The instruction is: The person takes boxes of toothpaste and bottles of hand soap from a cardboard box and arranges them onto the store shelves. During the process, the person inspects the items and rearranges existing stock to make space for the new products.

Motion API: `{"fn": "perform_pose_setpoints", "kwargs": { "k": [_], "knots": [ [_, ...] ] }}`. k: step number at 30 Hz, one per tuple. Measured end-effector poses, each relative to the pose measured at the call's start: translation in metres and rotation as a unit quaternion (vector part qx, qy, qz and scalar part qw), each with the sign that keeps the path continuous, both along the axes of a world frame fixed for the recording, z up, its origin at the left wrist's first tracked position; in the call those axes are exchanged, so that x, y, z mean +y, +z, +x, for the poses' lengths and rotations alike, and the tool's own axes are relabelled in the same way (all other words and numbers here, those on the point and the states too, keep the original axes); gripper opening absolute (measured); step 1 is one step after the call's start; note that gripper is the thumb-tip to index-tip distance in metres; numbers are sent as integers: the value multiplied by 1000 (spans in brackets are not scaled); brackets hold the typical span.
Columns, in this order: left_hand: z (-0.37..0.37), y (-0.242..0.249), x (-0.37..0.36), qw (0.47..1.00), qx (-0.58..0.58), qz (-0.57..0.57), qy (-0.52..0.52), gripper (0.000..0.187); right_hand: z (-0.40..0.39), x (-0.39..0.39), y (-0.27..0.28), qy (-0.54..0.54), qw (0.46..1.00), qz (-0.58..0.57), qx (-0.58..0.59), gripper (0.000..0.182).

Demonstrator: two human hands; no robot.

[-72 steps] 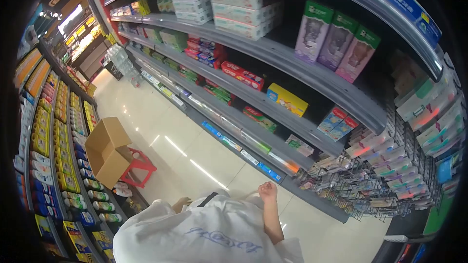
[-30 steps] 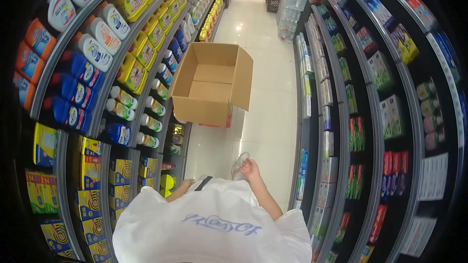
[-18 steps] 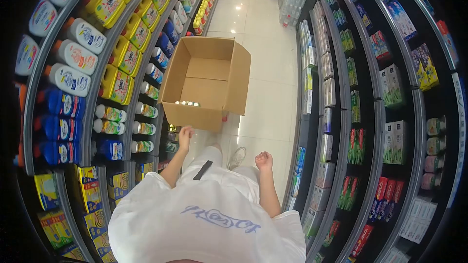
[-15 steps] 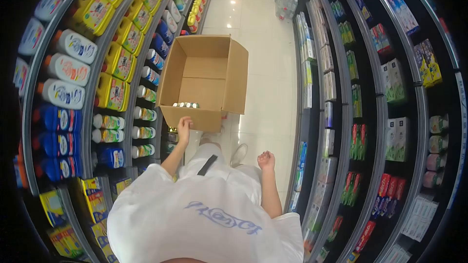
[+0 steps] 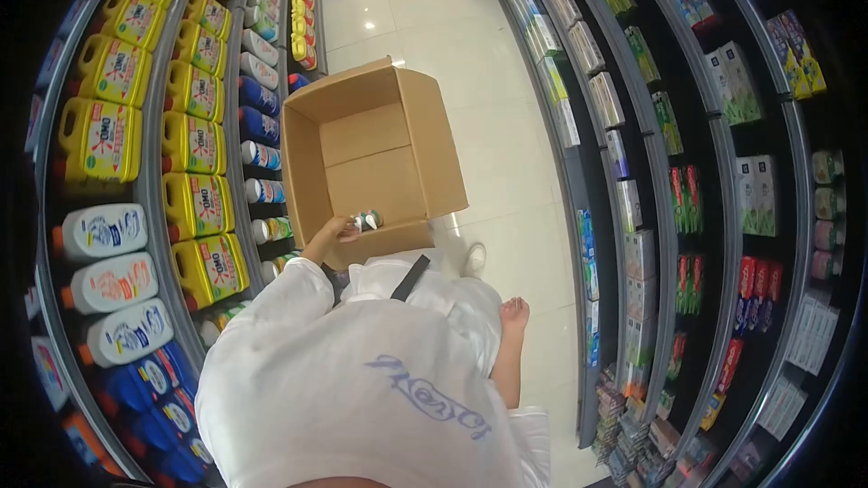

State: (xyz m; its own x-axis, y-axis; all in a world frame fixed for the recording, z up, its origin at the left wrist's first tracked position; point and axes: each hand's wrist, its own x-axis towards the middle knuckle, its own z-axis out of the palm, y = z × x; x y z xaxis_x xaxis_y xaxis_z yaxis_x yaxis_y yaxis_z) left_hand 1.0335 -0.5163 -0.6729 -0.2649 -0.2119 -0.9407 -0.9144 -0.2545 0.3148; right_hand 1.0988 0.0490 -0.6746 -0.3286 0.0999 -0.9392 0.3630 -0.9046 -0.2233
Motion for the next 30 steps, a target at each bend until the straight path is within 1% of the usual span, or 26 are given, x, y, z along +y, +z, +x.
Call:
{"fn": "perform_pose_setpoints", "kwargs": {
  "k": [1, 2, 4, 5, 7, 8, 10, 11, 13, 14, 16, 17, 18, 19, 20, 22, 23, 24, 26, 27, 28, 29, 30],
  "knots": [
    [-3, -2, -6, 998, -4, 36, -45, 37, -3, -14, 11, 2, 1000, 24, 5, 11],
    [-8, -7, -13, 998, -6, 38, -54, 37, -5, -26, 18, -7, 1000, 27, 3, 11],
    [-20, -27, -24, 988, -45, 102, -110, 34, -10, -43, 27, 43, 997, 70, -4, 9],
    [-24, -39, -27, 987, -47, 105, -117, 34, -12, -50, 30, 36, 997, 73, -5, 9],
    [-25, -61, -33, 969, -48, -24, -242, 36, -9, -62, 33, 57, 995, 79, 6, 10],
    [-26, -65, -30, 967, -48, -22, -250, 36, -7, -67, 34, 49, 995, 82, 5, 10],
    [-30, -73, -18, 951, -57, -60, -297, 38, -5, -74, 35, 61, 995, 81, 10, 11],
    [-27, -88, -16, 949, -57, -58, -305, 38, -2, -77, 37, 53, 995, 85, 8, 11],
    [-16, -124, -11, 954, 23, -92, -284, 49, 7, -84, 42, 51, 993, 100, 18, 12],
    [-16, -117, -3, 951, 23, -88, -294, 49, 13, -85, 42, 41, 994, 104, 15, 12],
    [-24, -90, 21, 944, 74, -163, -279, 44, 25, -83, 36, 23, 994, 108, 21, 12],
    [-12, -132, 8, 941, 79, -157, -290, 44, 31, -84, 34, 9, 993, 114, 21, 12],
    [-2, -169, 0, 937, 89, -181, -285, 42, 37, -85, 32, 2, 993, 117, 18, 13],
    [-9, -198, 8, 933, 99, -206, -278, 39, 42, -85, 31, -5, 993, 119, 16, 13],
    [-14, -196, 9, 931, 105, -201, -287, 39, 46, -87, 33, -16, 992, 124, 18, 13],
    [-24, -178, 8, 929, -49, -135, -342, 61, 56, -94, 34, -32, 993, 117, 10, 13],
    [-23, -208, 3, 934, -76, -84, -339, 61, 60, -97, 35, -30, 992, 125, 14, 13],
    [-22, -211, 1, 932, -71, -82, -347, 61, 64, -100, 35, -38, 991, 129, 16, 13],
    [-22, -213, 8, 913, -47, -142, -380, 68, 74, -102, 35, -28, 990, 134, 26, 14],
    [-9, -207, 2, 910, -45, -138, -387, 68, 77, -104, 34, -36, 988, 148, 27, 25],
    [-13, -185, 6, 872, -94, -215, -431, 69, 80, -107, 36, -42, 987, 152, 24, 25],
    [-33, -155, 38, 823, -142, -290, -468, 71, 83, -109, 39, -37, 986, 159, 22, 24],
    [-34, -173, 33, 821, -143, -287, -472, 71, 87, -111, 39, -31, 986, 165, 19, 24]
  ]
}}
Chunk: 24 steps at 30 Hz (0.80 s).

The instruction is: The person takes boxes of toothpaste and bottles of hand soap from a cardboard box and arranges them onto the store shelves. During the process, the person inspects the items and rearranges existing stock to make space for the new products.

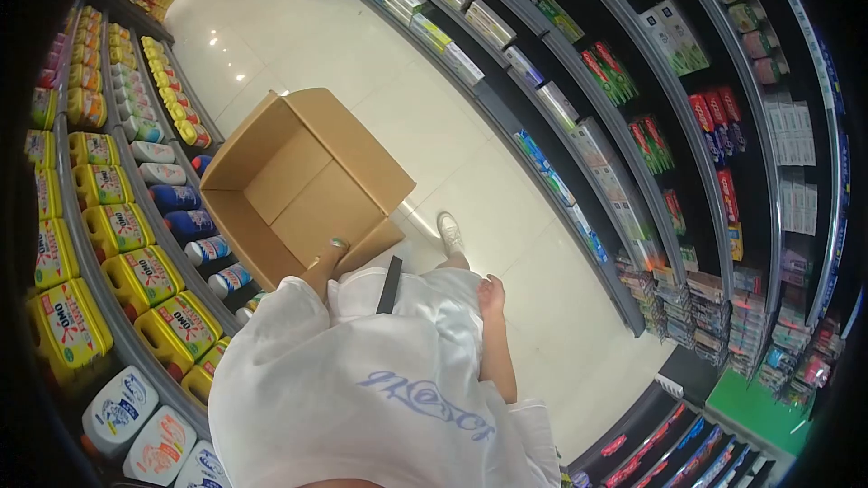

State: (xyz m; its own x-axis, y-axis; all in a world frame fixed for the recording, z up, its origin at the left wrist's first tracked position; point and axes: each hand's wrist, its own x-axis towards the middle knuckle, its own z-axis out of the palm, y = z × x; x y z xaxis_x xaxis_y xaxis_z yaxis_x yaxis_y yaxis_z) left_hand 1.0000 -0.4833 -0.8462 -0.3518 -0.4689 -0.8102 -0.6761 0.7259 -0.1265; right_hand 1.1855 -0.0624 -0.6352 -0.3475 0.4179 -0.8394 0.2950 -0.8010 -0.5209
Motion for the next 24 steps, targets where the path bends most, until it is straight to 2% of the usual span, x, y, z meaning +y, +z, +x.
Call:
{"fn": "perform_pose_setpoints", "kwargs": {
  "k": [2, 4, 6, 8, 12, 19, 21, 23, 24],
  "knots": [
    [-3, -32, -14, 989, -75, 75, -102, 74, 7, -5, -4, 12, 1000, 5, 3, 21],
    [-3, 5, -5, 989, -70, 54, -120, 69, 12, -8, -8, 29, 1000, 8, 7, 19],
    [-2, 6, -4, 988, -65, 31, -135, 64, 12, -13, -7, 47, 999, 10, -11, 20],
    [-3, 1, -4, 993, -22, 81, -84, 63, 10, -18, -5, 60, 998, 18, -29, 20],
    [-3, -17, -19, 993, -19, 110, -34, 60, 5, -28, -3, 98, 992, 50, -69, 20],
    [21, -67, -30, 965, 76, 238, 81, 54, 3, -30, -3, 128, 989, 59, -43, 22],
    [20, -66, -32, 950, 111, 276, 98, 53, 0, -30, -1, 140, 986, 64, -57, 21],
    [-1, -20, -35, 991, 28, 131, -24, 46, -2, -31, -2, 142, 986, 66, -55, 21],
    [-6, 9, -30, 991, 29, 130, -22, 46, -2, -31, -3, 141, 986, 68, -56, 21]
  ]
}}
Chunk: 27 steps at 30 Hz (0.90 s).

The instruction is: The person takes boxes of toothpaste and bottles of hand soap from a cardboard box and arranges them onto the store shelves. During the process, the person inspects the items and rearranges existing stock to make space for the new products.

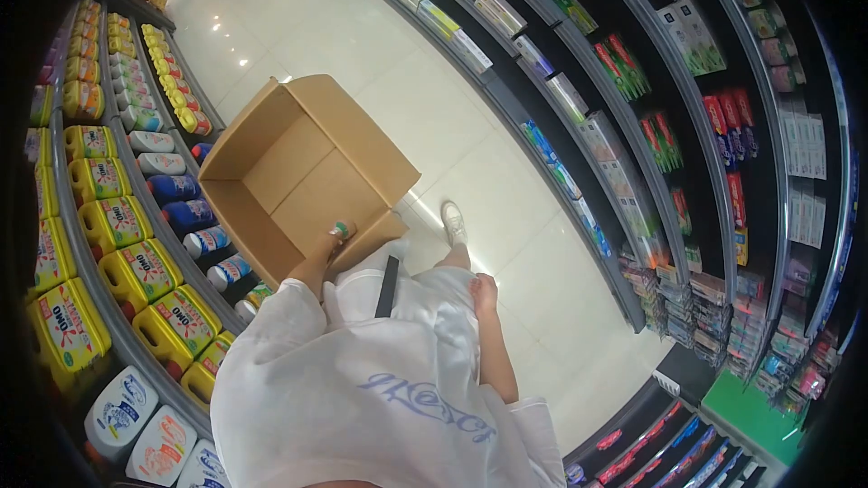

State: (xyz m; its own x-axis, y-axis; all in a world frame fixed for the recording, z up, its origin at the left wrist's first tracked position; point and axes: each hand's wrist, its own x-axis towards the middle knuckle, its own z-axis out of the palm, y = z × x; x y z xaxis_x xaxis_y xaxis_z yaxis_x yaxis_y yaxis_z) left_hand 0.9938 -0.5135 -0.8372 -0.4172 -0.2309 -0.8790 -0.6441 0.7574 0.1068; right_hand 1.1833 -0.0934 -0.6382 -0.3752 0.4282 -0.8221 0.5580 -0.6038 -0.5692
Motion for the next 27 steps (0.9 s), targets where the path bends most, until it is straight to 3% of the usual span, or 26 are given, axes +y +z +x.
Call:
{"fn": "perform_pose_setpoints", "kwargs": {
  "k": [1, 5, 8, 10, 14, 22, 27],
  "knots": [
    [-3, 26, 4, 1000, 24, 7, 7, 42, 0, 0, -1, 2, 1000, -1, 1, 21],
    [-6, 42, 6, 990, 141, 10, 3, 33, -6, -2, -3, 20, 1000, -7, 0, 20],
    [-19, 86, 11, 986, 154, 60, 16, 33, -7, -4, -5, 29, 1000, -6, 4, 19],
    [-22, 55, -1, 984, 166, 64, 11, 34, -10, -6, -3, 31, 999, -3, 8, 18],
    [-40, 71, -14, 968, 228, 101, -12, 40, -25, -11, 5, 41, 998, 28, 28, 18],
    [-95, 242, 2, 941, 295, 104, -128, 34, -91, -29, 28, 99, 982, 109, 116, 17],
    [-115, 328, 36, 922, 297, 169, -181, 33, -134, -58, 84, 144, 969, 2, 201, 32]
  ]
}}
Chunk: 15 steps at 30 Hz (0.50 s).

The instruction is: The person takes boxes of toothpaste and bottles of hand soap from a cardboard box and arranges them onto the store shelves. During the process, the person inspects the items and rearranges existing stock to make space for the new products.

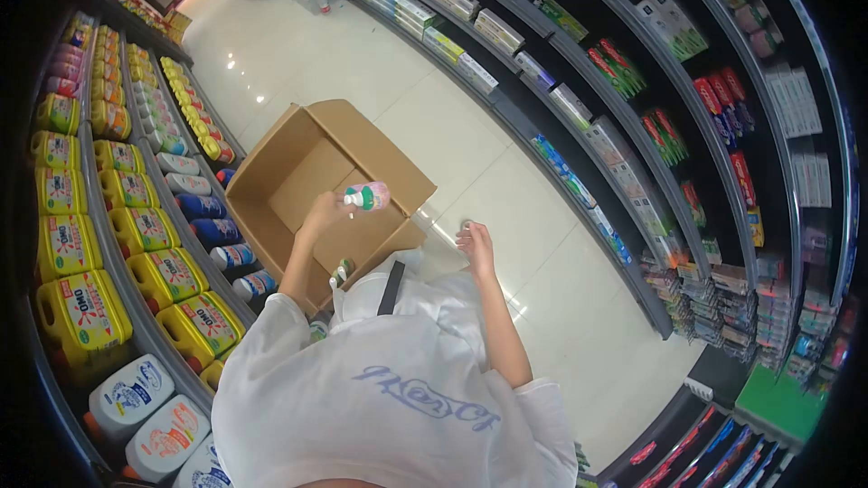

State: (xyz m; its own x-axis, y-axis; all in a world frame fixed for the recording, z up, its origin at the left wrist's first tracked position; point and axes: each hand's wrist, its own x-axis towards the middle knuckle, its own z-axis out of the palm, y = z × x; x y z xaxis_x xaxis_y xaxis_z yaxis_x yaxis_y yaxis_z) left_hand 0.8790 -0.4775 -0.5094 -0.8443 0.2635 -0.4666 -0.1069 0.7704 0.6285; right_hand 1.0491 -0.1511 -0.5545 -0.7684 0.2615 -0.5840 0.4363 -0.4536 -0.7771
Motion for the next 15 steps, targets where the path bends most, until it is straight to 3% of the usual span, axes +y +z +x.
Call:
{"fn": "perform_pose_setpoints", "kwargs": {
  "k": [4, 6, 9, 11, 15],
  "knots": [
    [2, 41, 44, 989, -1, 124, -78, 31, -8, -9, 32, 27, 998, -47, 17, 49],
    [5, 64, 68, 980, -13, 158, -122, 30, -5, -6, 33, 51, 985, -148, 66, 66],
    [16, 82, 103, 960, -82, 179, -198, 31, 3, -2, 43, 21, 964, -246, 98, 78],
    [27, 74, 122, 936, -58, 246, -245, 31, 9, 0, 53, 18, 954, -271, 127, 80],
    [45, 71, 160, 916, -76, 182, -348, 33, 30, 9, 55, 10, 932, -324, 163, 76]
  ]
}}
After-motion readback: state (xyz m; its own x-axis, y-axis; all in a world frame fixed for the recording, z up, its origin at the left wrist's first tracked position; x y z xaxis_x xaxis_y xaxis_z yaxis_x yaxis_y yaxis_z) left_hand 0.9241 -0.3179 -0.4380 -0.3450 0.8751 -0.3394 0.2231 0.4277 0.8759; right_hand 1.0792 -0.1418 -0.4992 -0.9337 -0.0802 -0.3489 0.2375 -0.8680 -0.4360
